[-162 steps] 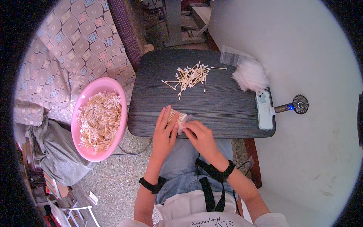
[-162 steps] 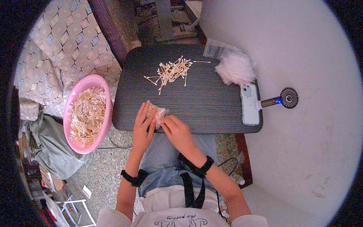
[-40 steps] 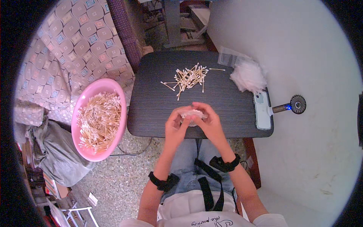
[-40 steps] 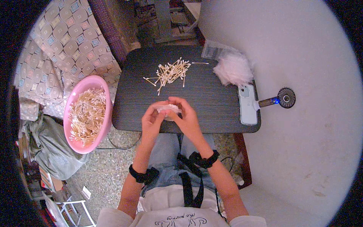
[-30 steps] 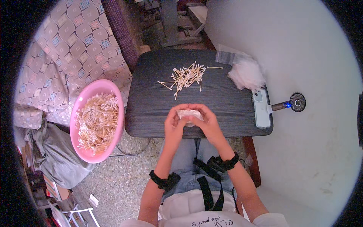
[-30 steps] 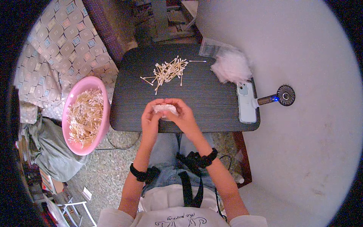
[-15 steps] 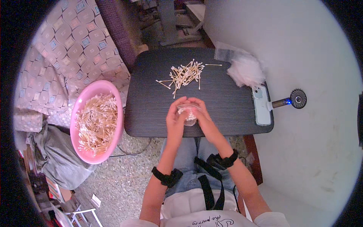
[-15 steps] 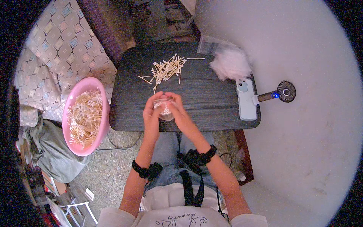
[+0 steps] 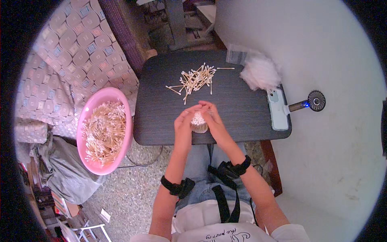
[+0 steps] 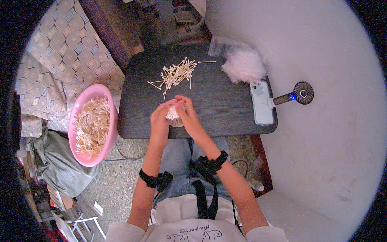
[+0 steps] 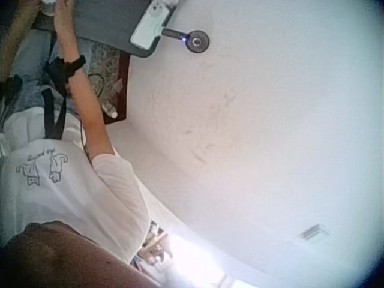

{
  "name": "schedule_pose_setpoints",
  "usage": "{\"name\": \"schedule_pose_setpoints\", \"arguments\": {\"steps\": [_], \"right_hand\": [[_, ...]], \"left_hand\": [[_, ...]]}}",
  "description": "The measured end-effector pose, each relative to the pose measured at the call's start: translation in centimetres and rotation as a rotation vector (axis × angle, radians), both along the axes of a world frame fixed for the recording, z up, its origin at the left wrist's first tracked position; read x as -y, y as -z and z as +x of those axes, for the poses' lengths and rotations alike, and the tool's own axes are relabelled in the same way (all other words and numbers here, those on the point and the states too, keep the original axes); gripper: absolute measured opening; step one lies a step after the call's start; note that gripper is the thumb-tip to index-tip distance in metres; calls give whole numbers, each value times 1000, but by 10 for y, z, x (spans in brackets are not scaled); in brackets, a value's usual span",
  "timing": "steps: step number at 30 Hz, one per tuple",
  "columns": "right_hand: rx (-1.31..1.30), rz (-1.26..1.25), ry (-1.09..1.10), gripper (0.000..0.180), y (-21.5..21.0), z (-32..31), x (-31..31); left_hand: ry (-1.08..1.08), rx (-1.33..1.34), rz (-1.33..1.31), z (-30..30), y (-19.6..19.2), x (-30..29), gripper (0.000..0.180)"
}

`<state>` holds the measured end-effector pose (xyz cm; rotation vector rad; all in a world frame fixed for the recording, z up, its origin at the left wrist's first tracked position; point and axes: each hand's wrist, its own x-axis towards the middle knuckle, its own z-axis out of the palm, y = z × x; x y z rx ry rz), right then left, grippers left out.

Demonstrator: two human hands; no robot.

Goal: Sorting cotton swabs from a pile and placing them into small clear plastic bags.

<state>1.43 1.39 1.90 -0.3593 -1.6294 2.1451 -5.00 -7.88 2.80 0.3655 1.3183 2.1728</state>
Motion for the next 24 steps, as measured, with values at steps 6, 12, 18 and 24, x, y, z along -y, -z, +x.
{"name": "schedule_pose_setpoints", "arguments": {"steps": [6, 12, 18, 24], "right_hand": [[11, -46, 123, 25, -2, 5, -5], [93, 379, 311, 18, -23, 17, 1], [24, 624, 391, 18, -33, 18, -2], [-58, 473, 392, 17, -23, 18, -20]], "left_hand": [[-161, -237, -260, -4, 6, 9, 31], [-355, -554, -470, 7, -1, 11, 36], [-209, -327, -294, 7, -1, 16, 29], [146, -172, -140, 8, -6, 21, 31]]}}
